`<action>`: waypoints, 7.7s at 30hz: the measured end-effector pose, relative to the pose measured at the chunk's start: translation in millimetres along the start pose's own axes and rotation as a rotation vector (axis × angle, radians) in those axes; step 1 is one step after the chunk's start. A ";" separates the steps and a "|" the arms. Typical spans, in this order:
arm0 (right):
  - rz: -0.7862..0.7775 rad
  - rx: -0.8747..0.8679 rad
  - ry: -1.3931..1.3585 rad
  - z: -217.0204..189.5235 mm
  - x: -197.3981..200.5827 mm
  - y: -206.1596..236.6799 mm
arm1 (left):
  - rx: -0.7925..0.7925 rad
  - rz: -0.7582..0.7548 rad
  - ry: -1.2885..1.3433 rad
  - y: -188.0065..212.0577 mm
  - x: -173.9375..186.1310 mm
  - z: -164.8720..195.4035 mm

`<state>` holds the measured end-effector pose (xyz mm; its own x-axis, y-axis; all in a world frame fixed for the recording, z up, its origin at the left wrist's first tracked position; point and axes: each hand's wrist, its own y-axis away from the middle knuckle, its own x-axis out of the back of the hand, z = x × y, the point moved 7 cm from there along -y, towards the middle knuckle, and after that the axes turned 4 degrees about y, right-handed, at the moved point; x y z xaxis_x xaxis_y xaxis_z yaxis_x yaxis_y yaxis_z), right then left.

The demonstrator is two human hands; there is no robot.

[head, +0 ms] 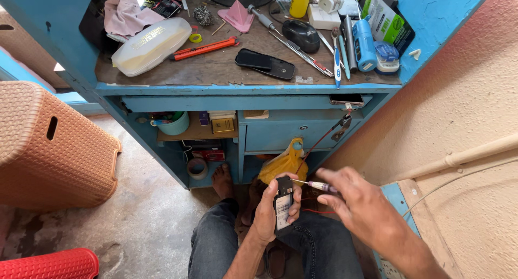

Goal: The person sits at a cluttered repair workbench and uses a screwdriver to work on a mobile phone, prying at its back cover and battery compartment. They reposition the phone repeatedly, manipulate internal components with the screwdriver, and finally hold up the opened phone with its screen lit.

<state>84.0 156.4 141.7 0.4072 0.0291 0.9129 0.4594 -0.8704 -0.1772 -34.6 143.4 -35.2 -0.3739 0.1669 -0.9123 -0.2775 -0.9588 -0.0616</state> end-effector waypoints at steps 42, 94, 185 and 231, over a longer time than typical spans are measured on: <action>-0.111 -0.269 -0.190 12.6 -26.4 -12.2 | 0.015 -0.028 0.181 1.0 -16.7 2.6; 0.291 -0.044 -0.195 33.3 42.0 -175.0 | 0.033 0.154 0.174 -12.0 18.4 11.5; -0.224 -0.229 -0.193 13.4 -54.1 17.3 | 0.015 0.095 -0.409 -5.3 9.0 3.7; -0.393 -0.458 -0.206 22.9 -58.0 13.1 | 0.062 0.149 -0.254 -4.5 11.7 -3.4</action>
<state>84.5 154.6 78.0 0.4415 0.4430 0.7803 0.2396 -0.8962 0.3733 -34.7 148.8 -47.0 -0.6219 0.0851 -0.7784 -0.2536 -0.9624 0.0974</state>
